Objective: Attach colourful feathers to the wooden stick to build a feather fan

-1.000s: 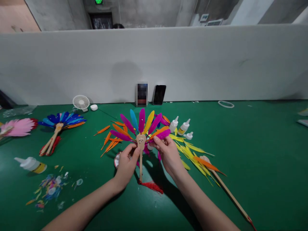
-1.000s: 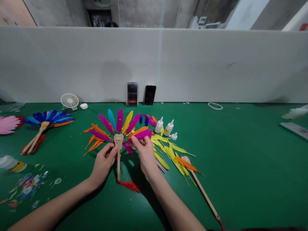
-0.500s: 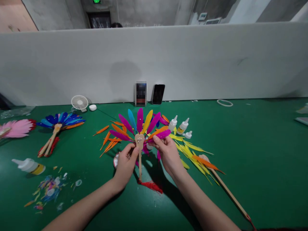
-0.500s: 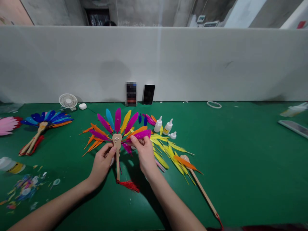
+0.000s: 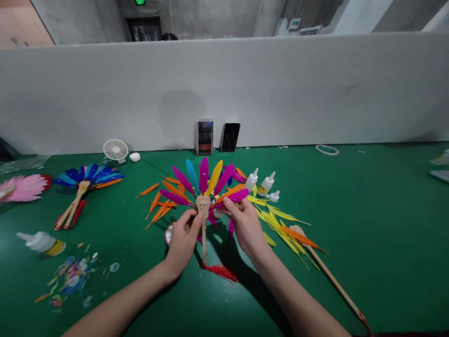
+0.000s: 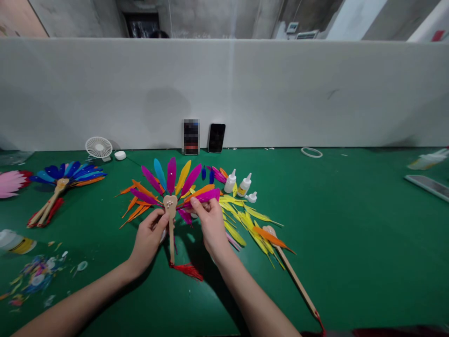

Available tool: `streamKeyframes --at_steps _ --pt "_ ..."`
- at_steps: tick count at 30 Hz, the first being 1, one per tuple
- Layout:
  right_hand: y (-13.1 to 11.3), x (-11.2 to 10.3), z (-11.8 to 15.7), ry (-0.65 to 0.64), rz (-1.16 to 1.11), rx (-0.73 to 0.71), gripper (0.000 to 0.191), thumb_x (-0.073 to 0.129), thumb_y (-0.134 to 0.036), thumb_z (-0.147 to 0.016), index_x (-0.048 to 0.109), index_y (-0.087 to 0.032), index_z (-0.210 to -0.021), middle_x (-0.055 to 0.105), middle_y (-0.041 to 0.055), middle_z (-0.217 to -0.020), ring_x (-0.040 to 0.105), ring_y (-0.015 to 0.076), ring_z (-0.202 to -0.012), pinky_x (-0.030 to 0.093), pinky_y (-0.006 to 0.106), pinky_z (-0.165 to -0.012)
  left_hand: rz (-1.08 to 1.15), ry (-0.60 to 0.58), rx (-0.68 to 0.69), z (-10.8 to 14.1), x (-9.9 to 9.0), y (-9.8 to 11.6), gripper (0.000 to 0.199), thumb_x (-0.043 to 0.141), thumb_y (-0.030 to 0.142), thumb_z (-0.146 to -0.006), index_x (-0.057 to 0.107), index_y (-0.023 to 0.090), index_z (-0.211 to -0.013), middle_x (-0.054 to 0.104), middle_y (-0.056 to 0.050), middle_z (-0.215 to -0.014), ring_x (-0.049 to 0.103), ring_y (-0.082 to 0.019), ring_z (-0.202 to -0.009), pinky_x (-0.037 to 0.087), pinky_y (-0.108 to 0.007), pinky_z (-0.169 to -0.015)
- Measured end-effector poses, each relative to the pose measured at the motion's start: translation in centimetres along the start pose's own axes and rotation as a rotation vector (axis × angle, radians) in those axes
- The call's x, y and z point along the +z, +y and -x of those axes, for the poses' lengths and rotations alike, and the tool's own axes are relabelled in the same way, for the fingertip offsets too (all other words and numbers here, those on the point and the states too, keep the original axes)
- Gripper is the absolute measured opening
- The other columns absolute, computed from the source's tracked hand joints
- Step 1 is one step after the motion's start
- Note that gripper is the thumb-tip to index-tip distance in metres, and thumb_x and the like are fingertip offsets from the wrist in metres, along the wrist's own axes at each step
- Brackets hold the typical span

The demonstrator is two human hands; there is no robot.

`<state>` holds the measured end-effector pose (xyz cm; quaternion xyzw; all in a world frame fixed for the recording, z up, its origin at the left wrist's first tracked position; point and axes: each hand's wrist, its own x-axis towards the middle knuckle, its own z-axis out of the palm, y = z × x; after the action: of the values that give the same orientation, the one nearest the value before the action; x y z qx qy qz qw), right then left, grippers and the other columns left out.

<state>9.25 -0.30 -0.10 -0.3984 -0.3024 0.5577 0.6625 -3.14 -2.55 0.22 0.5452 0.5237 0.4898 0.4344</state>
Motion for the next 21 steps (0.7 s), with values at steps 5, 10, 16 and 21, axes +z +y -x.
streamKeyframes --at_steps 5,10,16,21 --pt "-0.04 0.04 0.0 0.006 -0.016 -0.005 0.028 0.075 -0.033 -0.052 0.057 -0.018 -0.067 0.062 -0.0055 -0.054 0.058 0.0099 -0.05 0.047 0.024 -0.055 0.015 0.007 0.002 0.01 0.06 -0.03 0.019 0.049 0.036 -0.072 0.049 0.019 -0.063 0.046 0.004 -0.058 0.044 -0.01 -0.056 0.039 -0.02 -0.056" --pt "-0.27 0.12 0.0 -0.003 -0.022 -0.02 0.026 0.074 -0.032 -0.054 0.058 -0.019 -0.071 0.062 -0.0056 -0.059 0.057 0.0097 -0.052 0.047 0.025 -0.056 0.021 0.018 0.004 -0.03 0.08 -0.23 0.019 0.05 0.035 -0.072 0.05 0.019 -0.063 0.047 0.004 -0.058 0.045 -0.01 -0.057 0.04 -0.02 -0.056" --pt "-0.32 0.02 -0.17 0.035 -0.032 -0.021 0.024 0.074 -0.031 -0.053 0.058 -0.019 -0.067 0.06 -0.0062 -0.057 0.055 0.0088 -0.051 0.046 0.023 -0.053 0.032 0.022 0.013 -0.01 0.07 -0.24 0.018 0.051 0.034 -0.072 0.05 0.018 -0.063 0.049 0.003 -0.058 0.046 -0.01 -0.056 0.04 -0.021 -0.055" --pt "-0.41 0.1 -0.21 0.027 -0.059 -0.035 0.022 0.074 -0.029 -0.053 0.057 -0.02 -0.063 0.057 -0.0073 -0.055 0.053 0.0075 -0.051 0.045 0.021 -0.051 0.026 0.023 0.022 0.02 0.09 -0.23 0.018 0.051 0.033 -0.072 0.051 0.018 -0.063 0.049 0.003 -0.058 0.046 -0.01 -0.056 0.04 -0.021 -0.055"
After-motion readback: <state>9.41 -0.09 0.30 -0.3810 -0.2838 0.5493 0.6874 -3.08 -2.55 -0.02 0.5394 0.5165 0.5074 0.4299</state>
